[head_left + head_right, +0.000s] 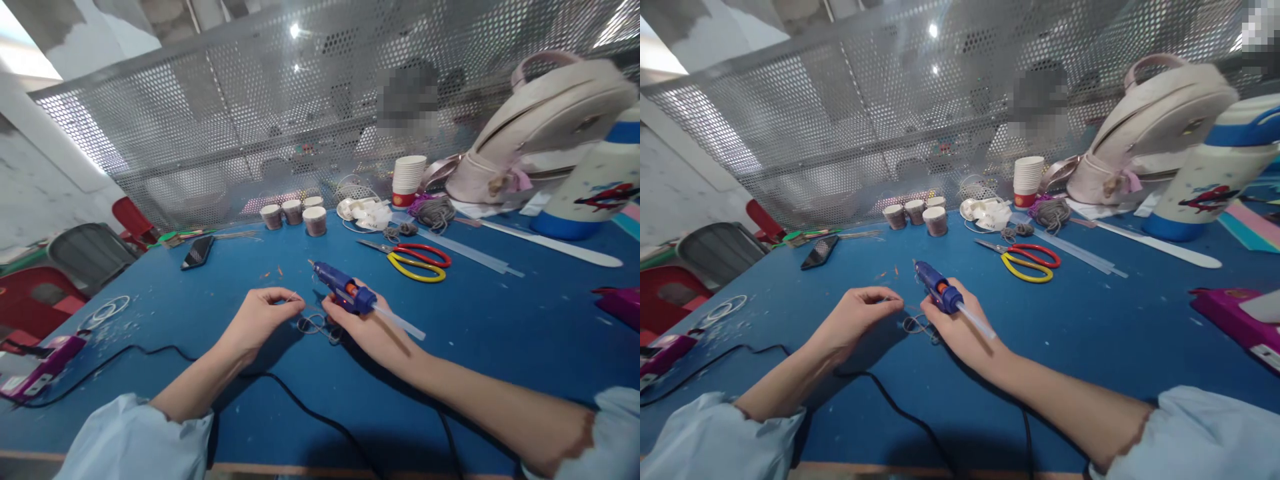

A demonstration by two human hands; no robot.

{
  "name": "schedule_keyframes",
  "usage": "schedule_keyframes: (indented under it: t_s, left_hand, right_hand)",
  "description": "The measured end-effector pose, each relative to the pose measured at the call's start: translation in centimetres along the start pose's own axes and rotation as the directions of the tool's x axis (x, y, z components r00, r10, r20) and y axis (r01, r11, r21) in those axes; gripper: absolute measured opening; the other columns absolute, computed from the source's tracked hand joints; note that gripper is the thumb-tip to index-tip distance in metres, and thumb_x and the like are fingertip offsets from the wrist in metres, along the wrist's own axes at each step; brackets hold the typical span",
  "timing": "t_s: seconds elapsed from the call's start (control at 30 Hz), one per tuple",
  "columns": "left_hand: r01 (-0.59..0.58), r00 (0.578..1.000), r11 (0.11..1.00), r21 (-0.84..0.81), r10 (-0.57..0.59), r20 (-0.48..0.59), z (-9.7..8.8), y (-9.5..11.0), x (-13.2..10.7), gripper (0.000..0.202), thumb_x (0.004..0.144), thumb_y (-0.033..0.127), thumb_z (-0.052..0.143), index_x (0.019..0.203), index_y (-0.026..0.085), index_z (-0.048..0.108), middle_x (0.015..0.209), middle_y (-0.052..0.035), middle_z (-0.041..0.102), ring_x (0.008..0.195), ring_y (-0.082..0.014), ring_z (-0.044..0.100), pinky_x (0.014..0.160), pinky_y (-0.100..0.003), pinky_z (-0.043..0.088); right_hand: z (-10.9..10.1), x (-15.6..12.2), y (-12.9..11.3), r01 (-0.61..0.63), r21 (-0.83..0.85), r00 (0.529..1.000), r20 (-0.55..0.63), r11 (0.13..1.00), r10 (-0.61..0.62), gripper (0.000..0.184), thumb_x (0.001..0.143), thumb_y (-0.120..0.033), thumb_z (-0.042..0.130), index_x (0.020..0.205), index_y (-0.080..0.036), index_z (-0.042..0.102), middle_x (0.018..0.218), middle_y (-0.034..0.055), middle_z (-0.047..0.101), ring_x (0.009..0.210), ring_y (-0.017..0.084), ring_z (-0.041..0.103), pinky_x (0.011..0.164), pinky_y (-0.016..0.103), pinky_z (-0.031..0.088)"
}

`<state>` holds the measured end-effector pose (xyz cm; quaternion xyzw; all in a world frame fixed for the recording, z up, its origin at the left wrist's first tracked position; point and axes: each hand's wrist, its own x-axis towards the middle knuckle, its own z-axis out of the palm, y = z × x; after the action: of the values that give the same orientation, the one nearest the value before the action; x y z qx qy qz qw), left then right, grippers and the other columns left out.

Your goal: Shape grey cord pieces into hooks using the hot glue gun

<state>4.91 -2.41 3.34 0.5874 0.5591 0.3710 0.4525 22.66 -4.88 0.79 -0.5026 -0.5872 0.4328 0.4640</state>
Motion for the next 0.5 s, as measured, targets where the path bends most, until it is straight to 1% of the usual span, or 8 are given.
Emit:
schedule_keyframes:
  t_s: [0.07, 0.13, 0.23, 0.3, 0.37, 0.4, 0.43, 0.5]
  left_hand:
    - [-0.005, 1.0, 1.0, -0.016, 0.004, -0.028, -0.2, -0.2, 0.2, 0.015, 0.059, 0.03, 0.073, 0.064, 0.016, 0.07, 0.062, -0.0011, 0.065, 0.046, -0.0073, 0.043, 0.042, -0.02, 0.027]
    - [-0.001, 0.999, 1.0, -0.026, 0.0, -0.045, -0.4, -0.3, 0.4, 0.016, 0.059, 0.03, 0.074, 0.064, 0.015, 0.069, 0.06, -0.0008, 0.063, 0.045, -0.0071, 0.042, 0.041, -0.02, 0.027]
    - [0.023, 0.999, 0.999, -0.034, -0.024, -0.044, -0.6, -0.3, 0.4, 0.017, 0.059, 0.031, 0.073, 0.062, 0.016, 0.068, 0.052, 0.0022, 0.058, 0.042, -0.0063, 0.038, 0.041, -0.02, 0.025]
    - [0.019, 0.999, 0.999, -0.037, -0.021, -0.037, -0.6, -0.3, 0.4, 0.016, 0.059, 0.03, 0.073, 0.061, 0.016, 0.067, 0.051, 0.0032, 0.057, 0.043, -0.0066, 0.039, 0.043, -0.02, 0.028]
    - [-0.012, 0.999, 0.999, -0.047, 0.01, -0.036, -0.7, -0.5, 0.5, 0.015, 0.059, 0.029, 0.073, 0.061, 0.016, 0.068, 0.056, 0.0019, 0.06, 0.049, -0.0077, 0.044, 0.048, -0.02, 0.032]
    - [-0.028, 0.999, 0.998, -0.055, 0.026, -0.036, -0.7, -0.6, 0.5, 0.014, 0.06, 0.029, 0.073, 0.062, 0.015, 0.068, 0.06, 0.0009, 0.062, 0.052, -0.0083, 0.046, 0.05, -0.021, 0.034]
    - [-0.039, 0.999, 0.997, -0.062, 0.037, -0.033, -0.8, -0.7, 0.5, 0.014, 0.06, 0.028, 0.073, 0.062, 0.015, 0.068, 0.062, 0.0001, 0.063, 0.054, -0.0086, 0.047, 0.052, -0.021, 0.034]
    - [-0.036, 0.999, 0.997, -0.063, 0.034, -0.03, -0.8, -0.8, 0.5, 0.015, 0.061, 0.029, 0.072, 0.064, 0.015, 0.068, 0.062, -0.0001, 0.063, 0.052, -0.0081, 0.045, 0.05, -0.02, 0.033]
  right_hand:
    - [-0.7, -0.5, -0.5, 0.047, -0.045, 0.999, -0.024, 0.998, -0.048, 0.017, 0.076, -0.036, 0.059, 0.082, -0.02, 0.057, 0.068, -0.0011, 0.059, 0.059, 0.015, 0.054, 0.056, 0.026, 0.044]
    - [-1.3, -1.0, -1.1, 0.042, -0.073, 0.999, 0.015, 0.996, -0.042, 0.017, 0.076, -0.038, 0.059, 0.077, -0.021, 0.057, 0.062, -0.0021, 0.056, 0.056, 0.014, 0.052, 0.053, 0.026, 0.043]
    - [-1.7, -1.5, -1.7, -0.026, -0.099, 0.996, 0.08, 0.995, 0.034, 0.019, 0.074, -0.038, 0.06, 0.068, -0.021, 0.055, 0.053, -0.0034, 0.051, 0.049, 0.013, 0.048, 0.049, 0.025, 0.039]
    - [-1.7, -1.5, -1.7, -0.093, -0.096, 0.985, 0.137, 0.991, 0.106, 0.024, 0.075, -0.04, 0.059, 0.061, -0.02, 0.053, 0.048, -0.0033, 0.049, 0.047, 0.013, 0.047, 0.048, 0.026, 0.039]
    - [-1.5, -1.4, -1.5, -0.167, -0.034, 0.963, 0.208, 0.985, 0.17, 0.029, 0.076, -0.041, 0.058, 0.057, -0.02, 0.051, 0.043, -0.0038, 0.044, 0.044, 0.012, 0.045, 0.049, 0.026, 0.041]
    - [-1.4, -1.4, -1.4, -0.197, 0.023, 0.953, 0.238, 0.98, 0.186, 0.03, 0.076, -0.042, 0.058, 0.056, -0.02, 0.051, 0.041, -0.0046, 0.042, 0.042, 0.011, 0.043, 0.049, 0.027, 0.041]
    - [-1.3, -1.3, -1.3, -0.221, 0.084, 0.945, 0.263, 0.972, 0.192, 0.03, 0.076, -0.042, 0.058, 0.056, -0.02, 0.051, 0.04, -0.0056, 0.039, 0.04, 0.011, 0.04, 0.048, 0.027, 0.042]
    - [-1.2, -1.3, -1.2, -0.242, 0.164, 0.938, 0.292, 0.956, 0.188, 0.028, 0.074, -0.041, 0.059, 0.058, -0.02, 0.051, 0.038, -0.007, 0.037, 0.038, 0.01, 0.036, 0.046, 0.026, 0.042]
